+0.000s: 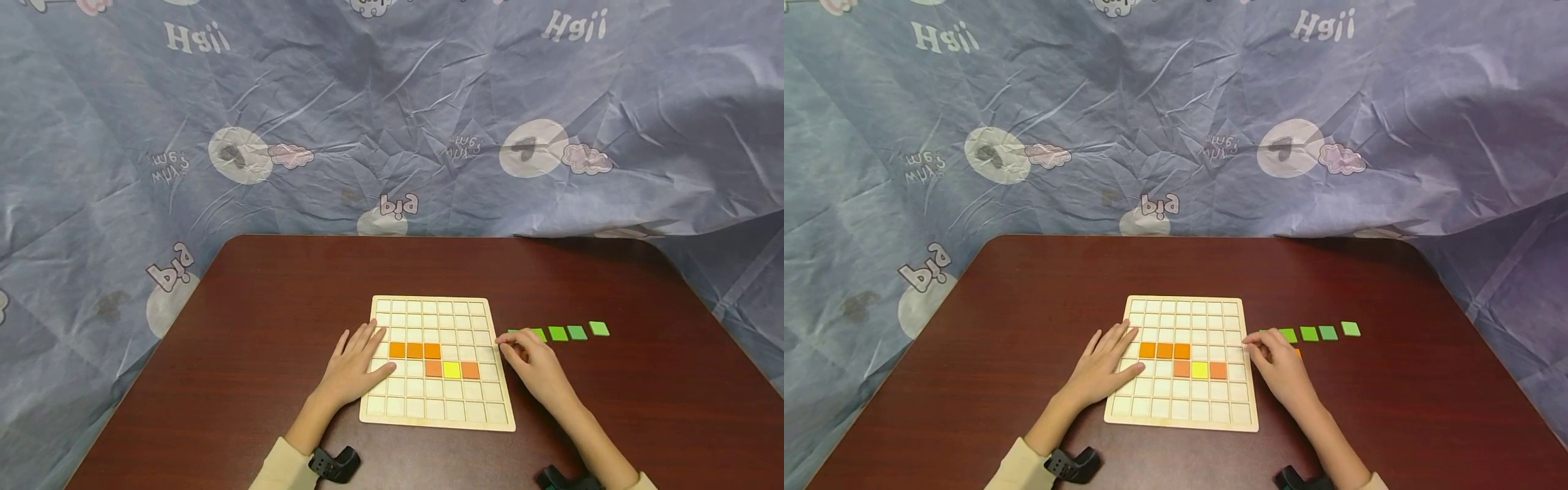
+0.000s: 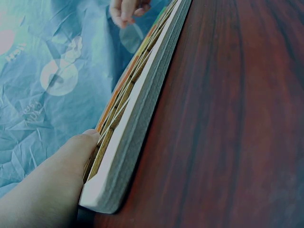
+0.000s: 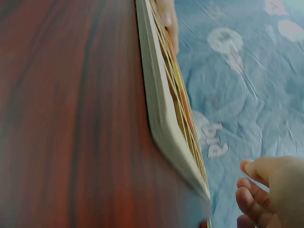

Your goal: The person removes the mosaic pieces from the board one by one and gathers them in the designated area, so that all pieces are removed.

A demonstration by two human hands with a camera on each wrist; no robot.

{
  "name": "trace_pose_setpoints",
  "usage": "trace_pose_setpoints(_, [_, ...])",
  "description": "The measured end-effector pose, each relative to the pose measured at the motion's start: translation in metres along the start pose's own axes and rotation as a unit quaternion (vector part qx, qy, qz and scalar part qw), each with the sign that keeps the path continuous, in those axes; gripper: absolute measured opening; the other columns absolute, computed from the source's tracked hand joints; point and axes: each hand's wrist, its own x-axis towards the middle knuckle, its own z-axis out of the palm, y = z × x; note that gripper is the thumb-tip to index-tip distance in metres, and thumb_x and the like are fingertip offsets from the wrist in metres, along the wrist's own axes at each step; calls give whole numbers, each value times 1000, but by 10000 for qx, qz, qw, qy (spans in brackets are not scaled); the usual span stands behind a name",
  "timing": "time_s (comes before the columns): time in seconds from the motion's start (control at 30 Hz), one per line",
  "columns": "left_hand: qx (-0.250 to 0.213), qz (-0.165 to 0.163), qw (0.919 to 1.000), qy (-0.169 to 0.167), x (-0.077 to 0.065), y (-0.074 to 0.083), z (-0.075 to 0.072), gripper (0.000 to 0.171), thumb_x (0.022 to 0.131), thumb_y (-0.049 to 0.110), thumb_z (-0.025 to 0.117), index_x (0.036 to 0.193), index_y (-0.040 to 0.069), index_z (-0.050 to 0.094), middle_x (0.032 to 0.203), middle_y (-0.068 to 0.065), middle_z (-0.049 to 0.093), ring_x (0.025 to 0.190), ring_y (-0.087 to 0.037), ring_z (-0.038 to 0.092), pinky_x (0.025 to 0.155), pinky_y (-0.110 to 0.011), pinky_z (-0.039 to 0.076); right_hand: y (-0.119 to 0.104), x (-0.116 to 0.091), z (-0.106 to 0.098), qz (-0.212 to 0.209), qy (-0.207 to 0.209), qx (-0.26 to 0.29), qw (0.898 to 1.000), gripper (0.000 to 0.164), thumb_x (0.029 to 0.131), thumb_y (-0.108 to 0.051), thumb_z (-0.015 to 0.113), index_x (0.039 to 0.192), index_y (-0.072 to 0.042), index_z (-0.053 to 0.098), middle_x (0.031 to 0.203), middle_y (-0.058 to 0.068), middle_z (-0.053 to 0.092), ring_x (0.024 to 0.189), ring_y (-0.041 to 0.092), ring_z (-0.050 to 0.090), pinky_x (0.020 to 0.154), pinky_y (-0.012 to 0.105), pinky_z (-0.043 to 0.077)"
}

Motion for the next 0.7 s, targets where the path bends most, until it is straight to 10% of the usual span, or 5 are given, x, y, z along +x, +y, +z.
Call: trace_pose_setpoints(0.7, [13, -28, 10000, -53, 1, 1, -1, 70, 87, 60, 40, 145, 24, 24, 153, 2, 16, 141, -18, 15, 114, -46, 4, -55, 16, 55, -67, -686, 577, 9960, 8, 87, -15, 59, 88, -17, 66, 83, -8, 55, 67, 5, 44, 59, 18, 38])
